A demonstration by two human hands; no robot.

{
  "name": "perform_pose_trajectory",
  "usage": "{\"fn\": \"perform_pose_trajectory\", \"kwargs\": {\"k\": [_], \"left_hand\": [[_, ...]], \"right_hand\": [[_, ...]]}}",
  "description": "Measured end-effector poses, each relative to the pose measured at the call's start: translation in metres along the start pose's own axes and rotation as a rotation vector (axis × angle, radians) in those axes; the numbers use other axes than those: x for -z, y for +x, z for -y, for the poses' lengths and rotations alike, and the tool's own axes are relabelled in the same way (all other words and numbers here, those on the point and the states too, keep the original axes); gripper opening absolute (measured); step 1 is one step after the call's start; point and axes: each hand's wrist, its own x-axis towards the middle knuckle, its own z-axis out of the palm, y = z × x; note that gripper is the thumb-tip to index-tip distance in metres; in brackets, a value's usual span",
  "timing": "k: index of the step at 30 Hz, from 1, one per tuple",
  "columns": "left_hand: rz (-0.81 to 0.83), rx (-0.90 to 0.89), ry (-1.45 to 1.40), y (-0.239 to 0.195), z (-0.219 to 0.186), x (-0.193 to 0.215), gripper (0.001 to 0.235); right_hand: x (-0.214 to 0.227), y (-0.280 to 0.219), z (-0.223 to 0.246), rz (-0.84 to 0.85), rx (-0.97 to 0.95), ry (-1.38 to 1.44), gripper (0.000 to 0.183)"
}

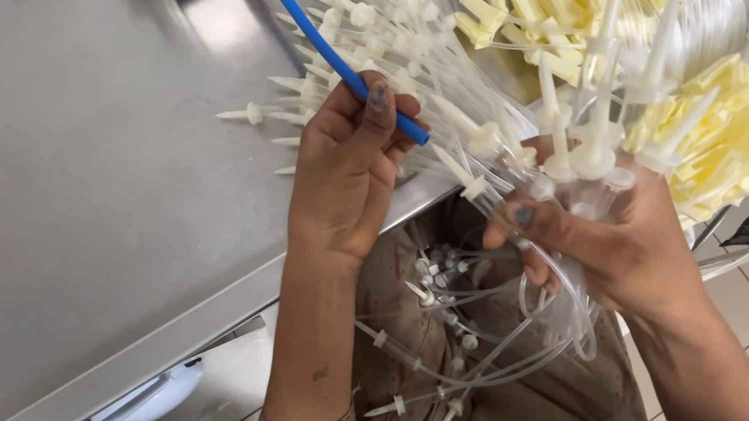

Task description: Manually assembling and connecting small plastic medical tubing components and connectors at a factory workstation.

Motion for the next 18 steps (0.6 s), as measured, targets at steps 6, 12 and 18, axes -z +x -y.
{"fn": "perform_pose_trajectory", "kwargs": {"k": [6, 12, 18], "left_hand": [[-0.007, -0.005, -0.002, -0.002, -0.007, -0.015, 0.02], [0.008, -0.026, 0.07, -0.002, 0.002, -0.01, 0.022], [0.022, 0.011, 0.153, -0.006, -0.002, -0.006, 0.035]], "right_hand": [[-0.011, 0.029, 0.014, 0.011, 0.016, -0.288, 0.035], [0.002, 0.046, 0.02, 0.039, 0.044, -0.553, 0.027], [0.018, 0.05, 0.015, 0.28, 0.026, -0.454, 0.02]]}}
